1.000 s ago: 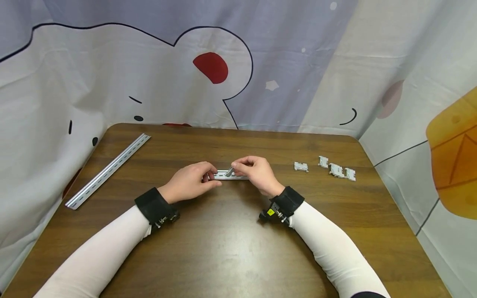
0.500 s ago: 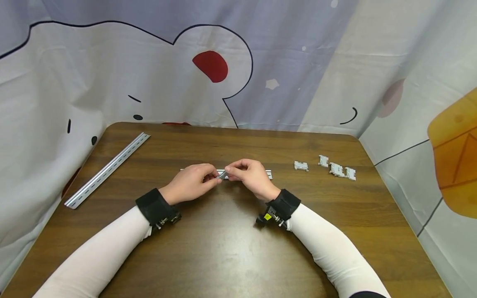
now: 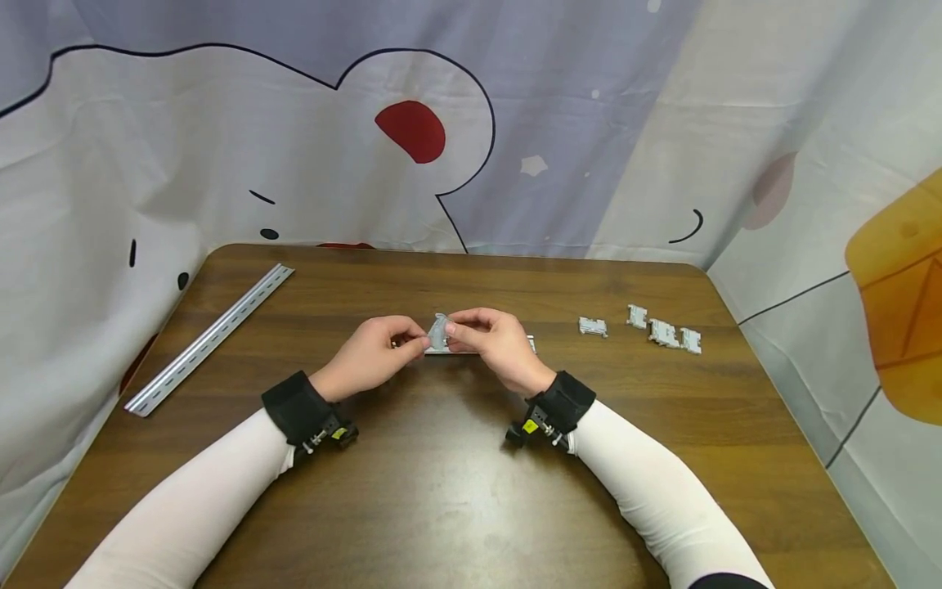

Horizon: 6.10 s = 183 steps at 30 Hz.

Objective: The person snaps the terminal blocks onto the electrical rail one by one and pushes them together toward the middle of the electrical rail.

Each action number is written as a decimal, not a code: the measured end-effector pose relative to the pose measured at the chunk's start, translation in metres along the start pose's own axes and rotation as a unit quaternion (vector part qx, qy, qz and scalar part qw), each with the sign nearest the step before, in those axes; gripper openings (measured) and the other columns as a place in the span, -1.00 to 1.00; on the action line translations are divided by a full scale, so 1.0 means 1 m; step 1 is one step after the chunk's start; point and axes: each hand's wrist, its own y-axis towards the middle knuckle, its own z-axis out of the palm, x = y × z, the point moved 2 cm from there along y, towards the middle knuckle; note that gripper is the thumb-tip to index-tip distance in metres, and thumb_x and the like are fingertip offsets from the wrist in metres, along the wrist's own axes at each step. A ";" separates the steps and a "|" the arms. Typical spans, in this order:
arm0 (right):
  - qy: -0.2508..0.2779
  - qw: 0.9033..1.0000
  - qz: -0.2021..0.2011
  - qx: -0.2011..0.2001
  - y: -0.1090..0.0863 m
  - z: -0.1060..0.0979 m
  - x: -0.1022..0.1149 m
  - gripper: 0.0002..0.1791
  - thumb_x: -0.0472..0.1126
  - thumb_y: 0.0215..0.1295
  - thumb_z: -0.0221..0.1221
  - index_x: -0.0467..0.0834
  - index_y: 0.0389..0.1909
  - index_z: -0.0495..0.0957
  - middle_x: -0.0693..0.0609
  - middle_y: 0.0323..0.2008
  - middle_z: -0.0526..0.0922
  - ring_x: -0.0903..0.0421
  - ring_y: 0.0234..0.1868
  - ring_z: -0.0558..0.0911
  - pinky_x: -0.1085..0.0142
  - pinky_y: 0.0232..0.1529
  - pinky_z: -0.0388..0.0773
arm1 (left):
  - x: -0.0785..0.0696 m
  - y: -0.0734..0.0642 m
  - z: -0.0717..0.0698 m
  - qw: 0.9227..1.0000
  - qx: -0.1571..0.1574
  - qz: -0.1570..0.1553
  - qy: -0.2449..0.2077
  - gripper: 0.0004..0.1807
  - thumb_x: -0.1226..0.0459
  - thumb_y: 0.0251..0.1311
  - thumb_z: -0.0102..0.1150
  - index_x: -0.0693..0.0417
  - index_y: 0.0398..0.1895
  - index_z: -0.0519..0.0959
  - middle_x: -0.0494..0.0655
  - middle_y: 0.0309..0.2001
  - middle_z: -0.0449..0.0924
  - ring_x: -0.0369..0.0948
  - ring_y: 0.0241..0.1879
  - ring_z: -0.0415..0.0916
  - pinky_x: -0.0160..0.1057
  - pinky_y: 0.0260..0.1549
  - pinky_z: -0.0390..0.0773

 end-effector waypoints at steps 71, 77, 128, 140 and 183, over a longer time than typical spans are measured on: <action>-0.540 0.841 0.027 0.025 0.056 0.015 -0.007 -0.65 0.04 0.34 -0.07 -0.05 -0.58 0.41 0.11 -0.74 0.50 0.12 -0.69 0.50 0.24 -0.50 0.37 | 0.027 0.005 -0.018 0.948 0.073 0.007 0.309 -0.68 0.08 0.22 0.32 -0.01 -0.03 0.67 -0.11 -0.19 0.45 -0.15 -0.20 0.33 -0.14 -0.33 0.41; -0.574 0.817 0.041 0.040 0.060 0.020 -0.005 -0.57 0.03 0.39 -0.04 -0.03 -0.68 0.34 0.12 -0.73 0.31 0.11 -0.67 0.33 0.27 -0.56 0.25 | 0.027 0.006 -0.017 0.949 0.073 0.004 0.308 -0.70 0.07 0.22 0.31 -0.06 -0.03 0.68 -0.13 -0.20 0.43 -0.16 -0.22 0.32 -0.17 -0.35 0.39; -0.673 0.727 0.073 0.116 0.050 0.036 -0.005 -0.44 0.08 0.51 -0.16 0.01 -0.71 0.48 0.07 -0.60 0.42 0.12 -0.59 0.40 0.19 -0.66 0.36 | 0.025 0.003 -0.017 0.946 0.061 -0.013 0.317 -0.67 0.04 0.21 0.33 -0.08 0.00 0.69 -0.12 -0.25 0.46 -0.15 -0.31 0.28 -0.19 -0.40 0.35; -0.700 0.704 0.066 0.101 0.045 0.043 -0.008 -0.51 0.07 0.49 -0.10 0.07 -0.65 0.53 0.11 -0.51 0.55 0.12 -0.52 0.51 0.09 -0.69 0.41 | 0.027 0.003 -0.016 0.947 0.059 -0.009 0.314 -0.68 0.05 0.20 0.34 -0.09 -0.02 0.70 -0.12 -0.25 0.46 -0.16 -0.30 0.28 -0.19 -0.39 0.36; -0.677 0.736 -0.006 0.010 0.029 -0.006 0.014 -0.39 0.39 0.45 -0.17 -0.05 -0.43 0.43 0.07 -0.61 0.46 0.11 -0.64 0.46 0.19 -0.67 0.38 | 0.027 0.003 -0.016 0.947 0.060 -0.003 0.316 -0.65 0.04 0.20 0.34 -0.05 0.01 0.69 -0.15 -0.25 0.43 -0.16 -0.27 0.31 -0.17 -0.36 0.39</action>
